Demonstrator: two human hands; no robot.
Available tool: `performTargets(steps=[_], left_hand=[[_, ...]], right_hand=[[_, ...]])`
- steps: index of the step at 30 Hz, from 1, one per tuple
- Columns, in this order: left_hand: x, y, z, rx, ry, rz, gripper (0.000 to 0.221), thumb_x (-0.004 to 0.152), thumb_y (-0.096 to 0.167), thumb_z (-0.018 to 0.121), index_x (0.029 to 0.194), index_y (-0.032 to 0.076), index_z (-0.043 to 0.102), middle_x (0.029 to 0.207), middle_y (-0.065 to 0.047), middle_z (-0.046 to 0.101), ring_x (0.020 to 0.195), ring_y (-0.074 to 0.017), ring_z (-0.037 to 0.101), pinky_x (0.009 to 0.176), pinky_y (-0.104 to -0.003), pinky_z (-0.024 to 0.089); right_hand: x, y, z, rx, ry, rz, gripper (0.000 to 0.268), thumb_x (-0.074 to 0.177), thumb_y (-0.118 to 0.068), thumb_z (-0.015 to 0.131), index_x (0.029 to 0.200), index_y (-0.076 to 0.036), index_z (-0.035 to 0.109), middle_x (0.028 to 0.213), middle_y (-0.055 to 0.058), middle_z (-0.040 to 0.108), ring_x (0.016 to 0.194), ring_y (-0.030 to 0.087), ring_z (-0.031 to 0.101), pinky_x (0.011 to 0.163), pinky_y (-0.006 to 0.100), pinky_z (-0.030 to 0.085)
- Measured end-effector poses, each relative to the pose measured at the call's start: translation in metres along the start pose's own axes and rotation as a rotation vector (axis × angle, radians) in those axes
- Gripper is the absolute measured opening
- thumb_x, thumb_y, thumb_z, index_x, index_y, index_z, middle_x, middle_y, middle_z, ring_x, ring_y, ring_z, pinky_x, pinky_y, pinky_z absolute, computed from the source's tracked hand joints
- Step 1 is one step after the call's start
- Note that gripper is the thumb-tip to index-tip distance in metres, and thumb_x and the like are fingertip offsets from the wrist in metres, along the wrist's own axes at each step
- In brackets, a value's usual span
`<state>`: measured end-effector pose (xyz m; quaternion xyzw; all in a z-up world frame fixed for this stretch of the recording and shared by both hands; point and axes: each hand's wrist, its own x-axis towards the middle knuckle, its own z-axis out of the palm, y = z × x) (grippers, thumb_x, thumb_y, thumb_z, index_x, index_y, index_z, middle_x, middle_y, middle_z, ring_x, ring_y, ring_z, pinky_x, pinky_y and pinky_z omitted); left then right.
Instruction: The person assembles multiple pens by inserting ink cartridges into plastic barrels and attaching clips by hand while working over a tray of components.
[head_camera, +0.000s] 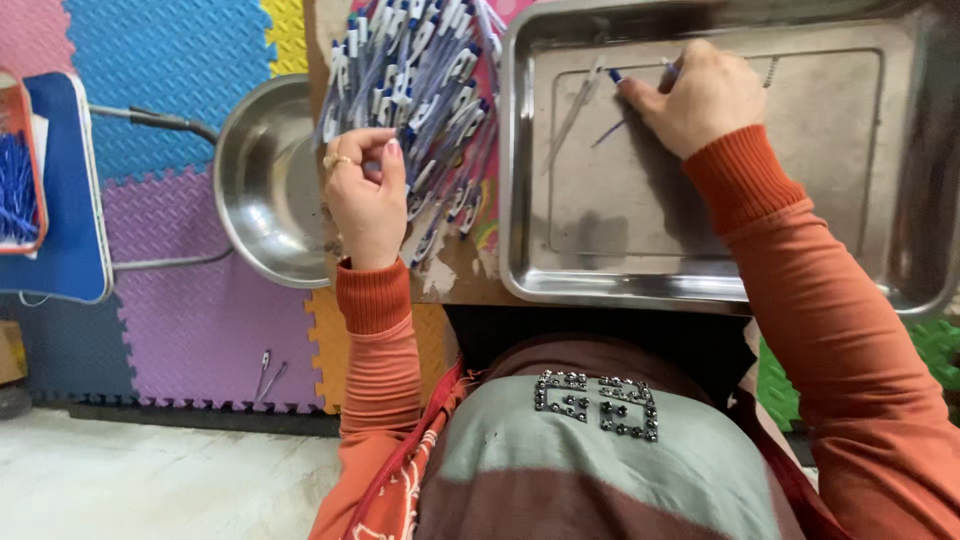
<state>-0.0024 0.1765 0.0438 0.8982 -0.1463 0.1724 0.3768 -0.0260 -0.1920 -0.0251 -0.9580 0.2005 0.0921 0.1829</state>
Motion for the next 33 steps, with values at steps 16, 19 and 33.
performTargets(steps=[16, 19, 33], left_hand=[[0.009, -0.031, 0.081, 0.468, -0.307, -0.054, 0.016, 0.089, 0.029, 0.085, 0.09, 0.019, 0.072, 0.118, -0.014, 0.065, 0.11, -0.0358, 0.065, 0.084, -0.045, 0.058], [0.023, -0.024, 0.075, 0.424, -0.463, -0.191, 0.012, 0.094, 0.026, 0.08, 0.091, 0.019, 0.072, 0.112, -0.009, 0.065, 0.105, -0.0285, 0.068, 0.08, -0.043, 0.061], [0.023, 0.081, 0.056, -0.752, -0.153, -0.144, 0.067, 0.111, 0.003, 0.07, 0.164, 0.019, 0.032, 0.099, -0.007, 0.072, 0.078, -0.0157, 0.071, 0.073, -0.027, 0.065]], right_hand=[[-0.008, 0.046, -0.004, 0.319, 0.054, -0.112, 0.015, 0.11, -0.027, 0.073, 0.107, -0.013, 0.078, 0.098, 0.007, 0.077, 0.089, 0.026, 0.069, 0.079, 0.041, 0.054], [-0.001, 0.086, 0.0, 0.382, 0.112, -0.129, 0.014, 0.108, -0.027, 0.074, 0.113, -0.016, 0.081, 0.098, 0.001, 0.077, 0.09, 0.018, 0.07, 0.081, 0.035, 0.052], [-0.025, 0.02, -0.031, 0.222, -0.095, -0.105, 0.052, 0.105, -0.03, 0.056, 0.153, -0.01, 0.058, 0.138, 0.022, 0.067, 0.119, 0.045, 0.064, 0.096, 0.054, 0.051]])
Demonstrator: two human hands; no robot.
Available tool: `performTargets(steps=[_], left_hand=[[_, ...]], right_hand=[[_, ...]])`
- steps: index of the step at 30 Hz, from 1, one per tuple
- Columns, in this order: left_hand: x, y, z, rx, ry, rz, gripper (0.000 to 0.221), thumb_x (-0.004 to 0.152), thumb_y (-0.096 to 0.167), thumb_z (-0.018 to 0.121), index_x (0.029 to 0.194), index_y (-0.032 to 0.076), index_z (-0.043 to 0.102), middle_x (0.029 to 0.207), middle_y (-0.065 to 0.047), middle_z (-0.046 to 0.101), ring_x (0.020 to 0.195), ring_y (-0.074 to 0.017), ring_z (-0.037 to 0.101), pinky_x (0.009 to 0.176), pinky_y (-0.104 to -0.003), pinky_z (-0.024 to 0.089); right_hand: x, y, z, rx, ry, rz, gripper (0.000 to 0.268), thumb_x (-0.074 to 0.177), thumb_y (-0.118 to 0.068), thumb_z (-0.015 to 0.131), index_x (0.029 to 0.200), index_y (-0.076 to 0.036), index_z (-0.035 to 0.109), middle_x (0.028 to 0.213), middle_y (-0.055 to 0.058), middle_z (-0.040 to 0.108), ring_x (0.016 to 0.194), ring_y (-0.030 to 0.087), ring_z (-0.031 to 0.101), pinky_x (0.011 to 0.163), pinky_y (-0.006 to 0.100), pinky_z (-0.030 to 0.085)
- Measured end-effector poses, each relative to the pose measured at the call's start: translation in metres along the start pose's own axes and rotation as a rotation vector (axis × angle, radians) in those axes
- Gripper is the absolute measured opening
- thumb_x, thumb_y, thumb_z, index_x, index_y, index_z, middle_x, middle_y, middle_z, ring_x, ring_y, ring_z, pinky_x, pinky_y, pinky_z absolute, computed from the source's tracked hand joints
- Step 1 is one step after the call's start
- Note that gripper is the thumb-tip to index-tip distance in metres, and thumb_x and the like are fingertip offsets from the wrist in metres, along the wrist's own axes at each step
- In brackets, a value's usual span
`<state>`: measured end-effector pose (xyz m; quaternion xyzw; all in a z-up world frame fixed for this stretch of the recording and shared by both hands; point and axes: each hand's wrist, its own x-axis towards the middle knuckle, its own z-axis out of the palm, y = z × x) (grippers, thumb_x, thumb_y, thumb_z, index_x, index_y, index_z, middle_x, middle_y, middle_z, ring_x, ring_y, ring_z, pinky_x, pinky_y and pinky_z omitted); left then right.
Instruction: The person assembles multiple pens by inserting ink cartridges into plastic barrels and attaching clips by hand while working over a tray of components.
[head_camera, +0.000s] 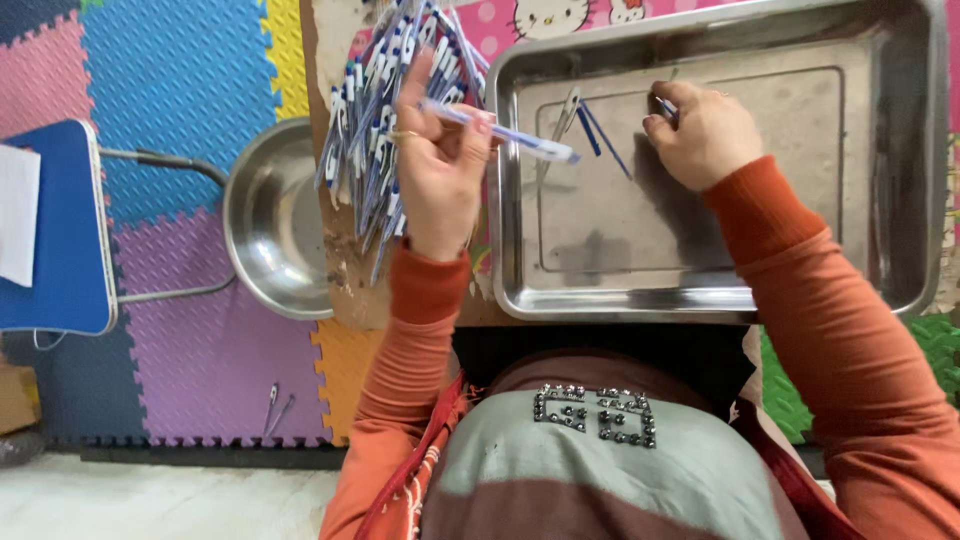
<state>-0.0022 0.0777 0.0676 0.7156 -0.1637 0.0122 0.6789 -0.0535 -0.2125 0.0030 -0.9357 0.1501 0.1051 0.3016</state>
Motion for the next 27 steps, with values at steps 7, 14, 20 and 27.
performTargets(steps=[7, 14, 20, 27], left_hand=[[-0.007, -0.031, 0.04, -0.264, 0.239, -0.007, 0.019, 0.099, 0.015, 0.076, 0.108, 0.009, 0.061, 0.098, -0.011, 0.074, 0.082, -0.0211, 0.08, 0.074, -0.029, 0.07], [-0.012, -0.049, 0.05, -0.45, 0.498, -0.239, 0.027, 0.085, 0.027, 0.087, 0.089, 0.012, 0.064, 0.085, -0.017, 0.081, 0.064, -0.0175, 0.077, 0.053, -0.023, 0.059], [-0.023, -0.052, 0.062, -0.532, 0.358, -0.338, 0.023, 0.086, 0.022, 0.087, 0.088, 0.012, 0.066, 0.084, -0.016, 0.081, 0.064, -0.0169, 0.076, 0.054, -0.025, 0.061], [-0.031, -0.039, 0.064, -0.473, -0.056, -0.418, 0.023, 0.096, 0.016, 0.078, 0.109, 0.006, 0.062, 0.09, -0.019, 0.08, 0.068, -0.0225, 0.079, 0.061, -0.035, 0.069]], right_hand=[[-0.028, -0.092, 0.0, -0.094, -0.153, 0.142, 0.04, 0.109, -0.036, 0.061, 0.136, -0.008, 0.052, 0.11, 0.017, 0.069, 0.09, 0.031, 0.07, 0.076, 0.044, 0.063], [0.03, -0.058, 0.046, 0.031, 0.043, 0.1, 0.017, 0.105, -0.018, 0.065, 0.116, -0.009, 0.056, 0.09, 0.01, 0.073, 0.076, 0.028, 0.068, 0.07, 0.046, 0.061], [0.011, -0.033, 0.026, 0.245, 0.143, 0.045, 0.024, 0.098, -0.039, 0.076, 0.102, -0.016, 0.069, 0.097, 0.006, 0.078, 0.09, 0.028, 0.071, 0.081, 0.045, 0.052], [-0.03, -0.048, 0.005, 0.792, 0.177, -0.25, 0.016, 0.115, -0.024, 0.062, 0.105, -0.013, 0.063, 0.084, -0.004, 0.067, 0.061, 0.005, 0.052, 0.054, 0.022, 0.045]])
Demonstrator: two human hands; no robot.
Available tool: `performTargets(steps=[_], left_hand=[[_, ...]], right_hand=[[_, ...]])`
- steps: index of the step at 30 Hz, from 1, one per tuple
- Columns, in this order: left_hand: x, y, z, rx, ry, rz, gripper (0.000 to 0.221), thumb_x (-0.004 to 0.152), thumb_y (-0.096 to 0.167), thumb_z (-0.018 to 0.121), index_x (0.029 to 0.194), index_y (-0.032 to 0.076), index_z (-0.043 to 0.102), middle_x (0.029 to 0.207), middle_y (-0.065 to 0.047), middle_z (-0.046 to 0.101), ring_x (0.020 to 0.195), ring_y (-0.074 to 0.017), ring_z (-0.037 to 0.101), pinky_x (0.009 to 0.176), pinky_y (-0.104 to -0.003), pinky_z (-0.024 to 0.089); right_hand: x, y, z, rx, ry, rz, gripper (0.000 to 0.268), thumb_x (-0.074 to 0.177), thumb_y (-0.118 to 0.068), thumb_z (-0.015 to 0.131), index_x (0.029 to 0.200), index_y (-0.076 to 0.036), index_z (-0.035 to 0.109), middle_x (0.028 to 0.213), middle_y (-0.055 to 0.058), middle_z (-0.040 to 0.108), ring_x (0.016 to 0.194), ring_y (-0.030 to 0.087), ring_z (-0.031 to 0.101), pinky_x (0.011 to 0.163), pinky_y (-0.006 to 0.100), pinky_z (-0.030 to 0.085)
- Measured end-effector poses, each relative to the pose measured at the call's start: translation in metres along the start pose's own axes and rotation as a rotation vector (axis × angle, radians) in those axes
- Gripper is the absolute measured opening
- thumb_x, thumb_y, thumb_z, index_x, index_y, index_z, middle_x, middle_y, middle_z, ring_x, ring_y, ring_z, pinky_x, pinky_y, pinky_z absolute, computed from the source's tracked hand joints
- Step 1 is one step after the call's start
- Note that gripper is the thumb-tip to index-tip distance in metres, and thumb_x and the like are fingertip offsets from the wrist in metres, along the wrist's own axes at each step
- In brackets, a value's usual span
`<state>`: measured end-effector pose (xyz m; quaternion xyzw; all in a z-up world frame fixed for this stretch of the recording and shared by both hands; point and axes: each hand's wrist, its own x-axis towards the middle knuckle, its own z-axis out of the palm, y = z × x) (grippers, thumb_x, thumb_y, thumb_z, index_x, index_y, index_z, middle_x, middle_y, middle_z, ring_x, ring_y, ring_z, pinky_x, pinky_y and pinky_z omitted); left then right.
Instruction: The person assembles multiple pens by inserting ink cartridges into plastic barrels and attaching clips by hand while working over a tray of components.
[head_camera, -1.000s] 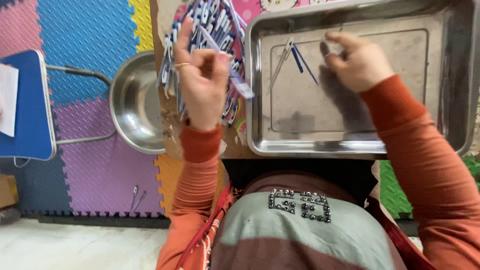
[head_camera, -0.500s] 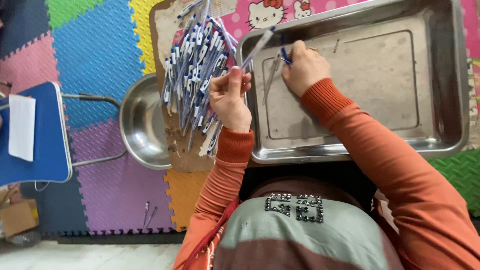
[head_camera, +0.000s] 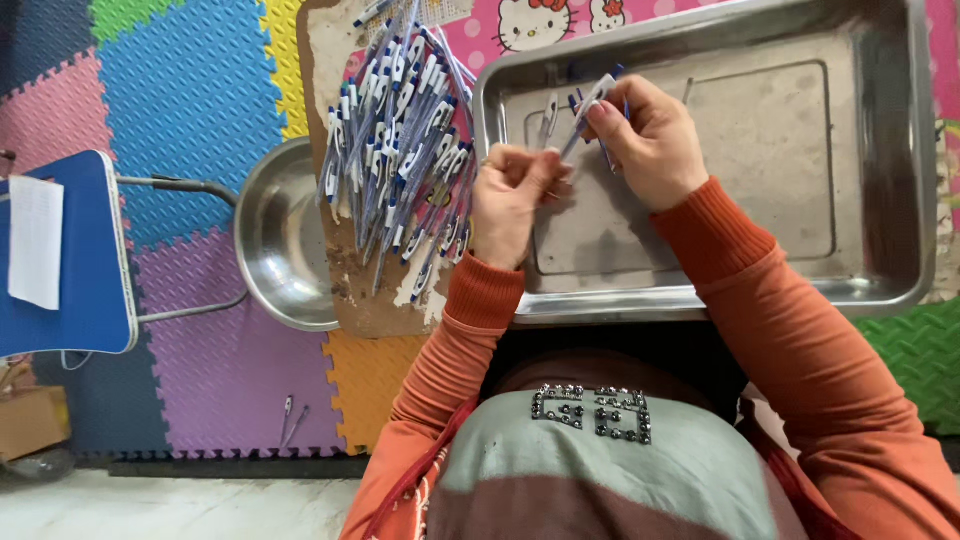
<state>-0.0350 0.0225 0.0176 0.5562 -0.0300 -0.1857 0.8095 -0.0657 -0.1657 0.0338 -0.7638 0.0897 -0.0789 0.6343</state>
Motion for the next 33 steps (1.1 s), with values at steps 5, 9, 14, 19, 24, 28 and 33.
performTargets(steps=[5, 9, 14, 19, 24, 28, 33], left_hand=[[0.003, -0.028, -0.007, 0.06, -0.173, -0.114, 0.05, 0.098, 0.022, 0.076, 0.143, 0.002, 0.063, 0.093, -0.009, 0.077, 0.081, -0.0173, 0.075, 0.078, -0.034, 0.069], [0.006, -0.031, -0.011, 0.044, -0.112, -0.137, 0.045, 0.098, 0.023, 0.075, 0.135, 0.001, 0.066, 0.096, -0.012, 0.078, 0.083, -0.0174, 0.075, 0.078, -0.033, 0.068], [0.011, -0.037, -0.014, 0.033, -0.072, -0.132, 0.043, 0.096, 0.025, 0.077, 0.132, 0.002, 0.067, 0.093, -0.014, 0.077, 0.077, -0.0197, 0.074, 0.072, -0.031, 0.066], [0.01, -0.034, -0.012, 0.095, -0.072, -0.145, 0.043, 0.096, 0.026, 0.076, 0.132, 0.003, 0.067, 0.094, -0.013, 0.076, 0.077, -0.02, 0.074, 0.072, -0.03, 0.064], [0.009, -0.034, -0.012, 0.087, -0.064, -0.144, 0.045, 0.094, 0.025, 0.078, 0.131, 0.003, 0.065, 0.097, -0.013, 0.075, 0.083, -0.019, 0.075, 0.078, -0.033, 0.068], [0.008, -0.03, -0.01, 0.074, -0.06, -0.144, 0.04, 0.094, 0.023, 0.08, 0.128, 0.005, 0.067, 0.101, -0.012, 0.076, 0.09, -0.0167, 0.075, 0.085, -0.031, 0.067], [0.01, -0.035, -0.014, 0.101, -0.073, -0.09, 0.034, 0.093, 0.021, 0.081, 0.121, 0.007, 0.069, 0.099, -0.011, 0.075, 0.088, -0.0163, 0.073, 0.084, -0.031, 0.067]], right_hand=[[0.004, 0.024, -0.005, -0.268, -0.038, -0.056, 0.014, 0.111, -0.022, 0.069, 0.103, -0.012, 0.069, 0.09, 0.0, 0.065, 0.077, 0.015, 0.056, 0.066, 0.032, 0.046], [-0.003, 0.018, -0.003, -0.353, -0.045, -0.113, 0.035, 0.11, -0.031, 0.048, 0.123, -0.003, 0.067, 0.104, 0.012, 0.062, 0.093, 0.025, 0.057, 0.078, 0.043, 0.045], [-0.01, 0.024, 0.002, -0.407, -0.069, -0.186, 0.008, 0.113, -0.011, 0.056, 0.109, -0.004, 0.057, 0.103, 0.015, 0.055, 0.088, 0.03, 0.053, 0.076, 0.045, 0.043], [-0.011, 0.026, 0.005, -0.399, 0.019, -0.271, 0.011, 0.108, -0.002, 0.07, 0.114, -0.006, 0.078, 0.104, 0.011, 0.058, 0.09, 0.025, 0.058, 0.077, 0.038, 0.049], [-0.013, 0.024, 0.006, -0.342, 0.049, -0.23, 0.009, 0.107, -0.004, 0.074, 0.112, -0.007, 0.08, 0.101, 0.007, 0.064, 0.086, 0.02, 0.063, 0.076, 0.031, 0.052], [-0.013, 0.022, 0.007, -0.363, 0.05, -0.205, 0.011, 0.107, -0.006, 0.073, 0.113, -0.01, 0.082, 0.097, 0.005, 0.06, 0.085, 0.019, 0.06, 0.074, 0.032, 0.051], [-0.012, 0.027, 0.008, -0.385, 0.049, -0.201, 0.01, 0.106, -0.009, 0.075, 0.112, -0.011, 0.082, 0.093, 0.004, 0.056, 0.08, 0.019, 0.055, 0.071, 0.033, 0.047]])
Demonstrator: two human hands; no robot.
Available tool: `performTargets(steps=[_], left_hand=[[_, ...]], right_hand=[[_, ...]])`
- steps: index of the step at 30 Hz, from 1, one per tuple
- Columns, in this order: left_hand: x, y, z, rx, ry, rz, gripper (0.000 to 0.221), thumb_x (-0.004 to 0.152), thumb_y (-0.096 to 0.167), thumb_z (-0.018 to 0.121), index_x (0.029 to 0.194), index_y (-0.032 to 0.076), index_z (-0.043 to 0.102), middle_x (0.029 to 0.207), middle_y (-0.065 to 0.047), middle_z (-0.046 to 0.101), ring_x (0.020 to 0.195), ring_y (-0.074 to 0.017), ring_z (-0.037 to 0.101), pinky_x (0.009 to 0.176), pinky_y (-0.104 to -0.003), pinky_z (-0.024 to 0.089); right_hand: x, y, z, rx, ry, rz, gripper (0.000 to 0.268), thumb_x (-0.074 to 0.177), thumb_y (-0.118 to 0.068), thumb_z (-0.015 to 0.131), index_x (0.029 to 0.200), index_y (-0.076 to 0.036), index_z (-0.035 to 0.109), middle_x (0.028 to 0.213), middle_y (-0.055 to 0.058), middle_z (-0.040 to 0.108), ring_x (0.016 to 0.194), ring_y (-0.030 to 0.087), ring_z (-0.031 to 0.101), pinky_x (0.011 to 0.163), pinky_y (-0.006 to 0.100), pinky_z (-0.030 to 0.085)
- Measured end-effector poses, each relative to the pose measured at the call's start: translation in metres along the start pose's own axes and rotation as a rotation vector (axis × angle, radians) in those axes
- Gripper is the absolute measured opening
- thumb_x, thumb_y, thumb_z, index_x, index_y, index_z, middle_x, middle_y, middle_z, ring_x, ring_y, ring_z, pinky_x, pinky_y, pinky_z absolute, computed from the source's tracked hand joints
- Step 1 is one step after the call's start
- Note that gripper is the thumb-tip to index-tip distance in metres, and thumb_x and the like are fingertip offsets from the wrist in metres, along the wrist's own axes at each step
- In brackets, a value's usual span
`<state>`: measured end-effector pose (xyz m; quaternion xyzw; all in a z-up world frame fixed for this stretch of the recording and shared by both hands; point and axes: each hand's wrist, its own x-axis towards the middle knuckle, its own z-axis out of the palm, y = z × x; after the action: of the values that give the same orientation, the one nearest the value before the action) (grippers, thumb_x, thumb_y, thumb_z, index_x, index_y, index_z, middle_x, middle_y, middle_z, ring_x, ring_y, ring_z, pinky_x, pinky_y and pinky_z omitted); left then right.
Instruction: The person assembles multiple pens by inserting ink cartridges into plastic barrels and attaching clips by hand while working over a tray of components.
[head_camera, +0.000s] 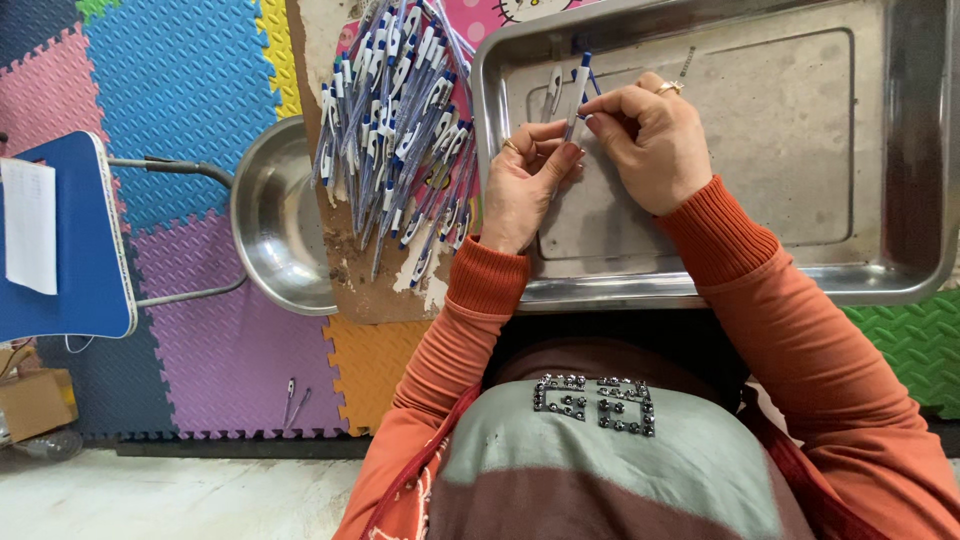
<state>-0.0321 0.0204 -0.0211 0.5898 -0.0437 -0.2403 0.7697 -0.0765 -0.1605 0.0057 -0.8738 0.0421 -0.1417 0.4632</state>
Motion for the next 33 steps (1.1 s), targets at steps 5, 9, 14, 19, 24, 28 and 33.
performTargets(steps=[5, 9, 14, 19, 24, 28, 33], left_hand=[[-0.005, 0.01, 0.003, 0.079, 0.008, 0.024, 0.03, 0.093, 0.019, 0.081, 0.12, 0.009, 0.072, 0.102, -0.008, 0.075, 0.098, -0.0148, 0.071, 0.088, -0.03, 0.066], [-0.006, 0.009, 0.004, 0.163, 0.026, 0.054, 0.028, 0.094, 0.02, 0.081, 0.118, 0.01, 0.072, 0.1, -0.004, 0.075, 0.094, -0.012, 0.069, 0.085, -0.026, 0.064], [-0.007, 0.011, 0.007, 0.334, 0.068, 0.088, 0.025, 0.093, 0.022, 0.081, 0.114, 0.014, 0.073, 0.098, 0.0, 0.075, 0.086, -0.0092, 0.068, 0.077, -0.024, 0.061], [-0.005, 0.007, 0.01, 0.303, 0.094, 0.11, 0.024, 0.091, 0.017, 0.083, 0.113, 0.013, 0.074, 0.099, -0.001, 0.078, 0.088, -0.0092, 0.072, 0.082, -0.025, 0.063], [-0.012, 0.016, 0.015, 0.424, 0.124, 0.155, 0.024, 0.092, 0.018, 0.082, 0.114, 0.015, 0.074, 0.098, -0.001, 0.079, 0.09, -0.0098, 0.073, 0.081, -0.024, 0.062], [-0.013, 0.013, 0.013, 0.589, 0.158, 0.254, 0.024, 0.095, 0.022, 0.08, 0.118, 0.018, 0.076, 0.102, 0.001, 0.081, 0.09, -0.0095, 0.074, 0.081, -0.023, 0.06], [-0.01, 0.006, 0.009, 0.642, 0.148, 0.291, 0.023, 0.097, 0.021, 0.078, 0.119, 0.019, 0.077, 0.104, 0.002, 0.081, 0.092, -0.009, 0.074, 0.084, -0.024, 0.06]], right_hand=[[-0.001, 0.002, 0.001, 0.019, -0.008, 0.024, 0.009, 0.106, -0.009, 0.074, 0.11, -0.011, 0.081, 0.095, 0.004, 0.055, 0.079, 0.017, 0.055, 0.072, 0.032, 0.048], [-0.002, 0.001, 0.004, 0.008, 0.027, -0.008, 0.009, 0.105, -0.006, 0.074, 0.11, -0.008, 0.081, 0.096, 0.006, 0.057, 0.078, 0.019, 0.057, 0.069, 0.032, 0.049], [-0.008, 0.005, 0.017, -0.11, 0.13, -0.056, 0.007, 0.103, -0.008, 0.077, 0.108, -0.011, 0.082, 0.095, 0.007, 0.059, 0.079, 0.023, 0.06, 0.065, 0.039, 0.049], [-0.011, -0.004, 0.024, -0.285, 0.219, -0.04, 0.005, 0.106, -0.015, 0.075, 0.11, -0.015, 0.078, 0.099, 0.004, 0.06, 0.077, 0.023, 0.063, 0.058, 0.043, 0.053], [-0.006, 0.003, 0.017, -0.05, 0.131, -0.015, 0.007, 0.103, -0.005, 0.075, 0.107, -0.009, 0.08, 0.097, 0.007, 0.062, 0.08, 0.021, 0.06, 0.068, 0.035, 0.051], [0.0, 0.01, 0.004, 0.007, -0.01, 0.038, 0.007, 0.103, -0.009, 0.076, 0.104, -0.01, 0.082, 0.093, 0.004, 0.061, 0.079, 0.018, 0.058, 0.068, 0.032, 0.048], [0.003, 0.012, -0.005, -0.013, -0.072, 0.075, 0.006, 0.104, -0.013, 0.077, 0.103, -0.011, 0.083, 0.09, 0.002, 0.061, 0.078, 0.016, 0.058, 0.068, 0.032, 0.048]])
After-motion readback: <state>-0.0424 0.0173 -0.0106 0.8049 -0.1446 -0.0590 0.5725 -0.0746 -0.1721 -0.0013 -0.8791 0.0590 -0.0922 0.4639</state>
